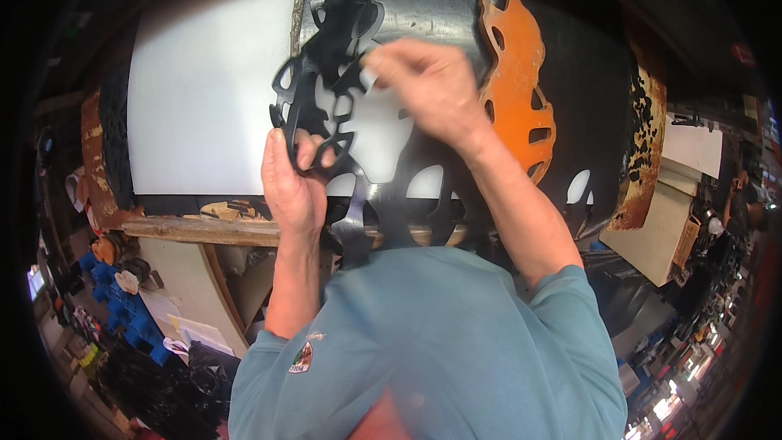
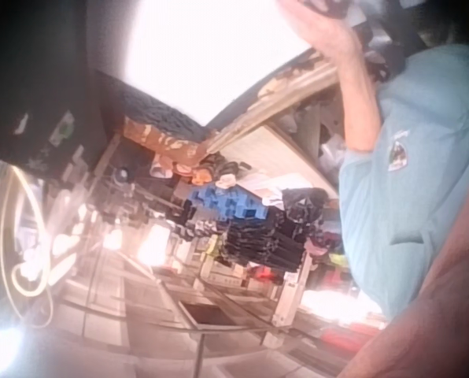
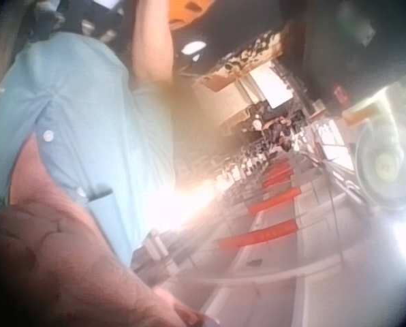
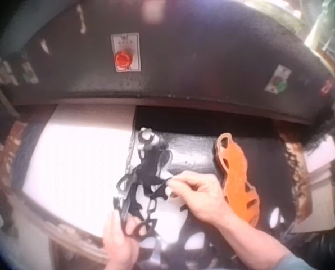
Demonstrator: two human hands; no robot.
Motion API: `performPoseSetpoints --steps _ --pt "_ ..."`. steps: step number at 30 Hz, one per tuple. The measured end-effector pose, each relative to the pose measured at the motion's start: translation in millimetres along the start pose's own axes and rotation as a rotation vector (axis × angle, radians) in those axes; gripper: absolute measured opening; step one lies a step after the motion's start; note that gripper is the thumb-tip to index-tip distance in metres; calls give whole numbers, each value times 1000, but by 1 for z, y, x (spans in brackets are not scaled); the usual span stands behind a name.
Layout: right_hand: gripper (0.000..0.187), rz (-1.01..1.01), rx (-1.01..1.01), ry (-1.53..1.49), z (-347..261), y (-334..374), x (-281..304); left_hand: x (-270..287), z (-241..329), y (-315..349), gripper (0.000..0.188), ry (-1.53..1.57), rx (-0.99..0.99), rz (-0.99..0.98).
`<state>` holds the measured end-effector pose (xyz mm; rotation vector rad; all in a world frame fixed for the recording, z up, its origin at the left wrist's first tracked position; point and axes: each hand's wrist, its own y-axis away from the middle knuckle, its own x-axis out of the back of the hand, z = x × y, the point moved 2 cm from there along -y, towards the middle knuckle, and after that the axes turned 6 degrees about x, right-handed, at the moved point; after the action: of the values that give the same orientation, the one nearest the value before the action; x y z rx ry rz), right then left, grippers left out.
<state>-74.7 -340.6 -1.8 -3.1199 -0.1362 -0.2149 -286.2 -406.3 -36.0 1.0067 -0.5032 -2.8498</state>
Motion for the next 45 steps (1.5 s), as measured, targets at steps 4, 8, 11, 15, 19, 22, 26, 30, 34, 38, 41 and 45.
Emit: performPoseSetpoints --steps 4,8,11,15,19,22,26,30,34,38,41,45 --pt "22 436 25 -245 4 -28 60 19 14 3 31 -152 -5 350" --pt "13 747 7 -482 13 -40 131 61 45 7 32 -337 73 338" --pt "13 631 88 -445 23 -37 143 92 57 8 31 -380 89 268" --pt "14 594 109 -434 25 -32 138 131 77 13 22 -454 200 165" --pt "16 586 114 -459 22 -30 133 171 109 15 17 -619 264 100" --pt "17 565 145 -471 22 -28 133 194 131 7 15 -674 237 55" --pt "19 502 177 -497 22 -24 132 212 159 -3 12 -616 143 72" --pt "17 508 158 -515 22 -20 133 230 199 -34 15 -638 -21 90" --pt "17 606 125 -583 22 -17 139 261 216 -45 17 -639 -62 290" --pt "18 579 163 -570 22 -22 138 280 232 8 16 -439 -77 -26" --pt "13 623 178 -424 24 -27 128 285 238 29 18 -588 -49 232" --pt "19 496 205 83 24 -30 108 249 243 27 24 -685 11 204"
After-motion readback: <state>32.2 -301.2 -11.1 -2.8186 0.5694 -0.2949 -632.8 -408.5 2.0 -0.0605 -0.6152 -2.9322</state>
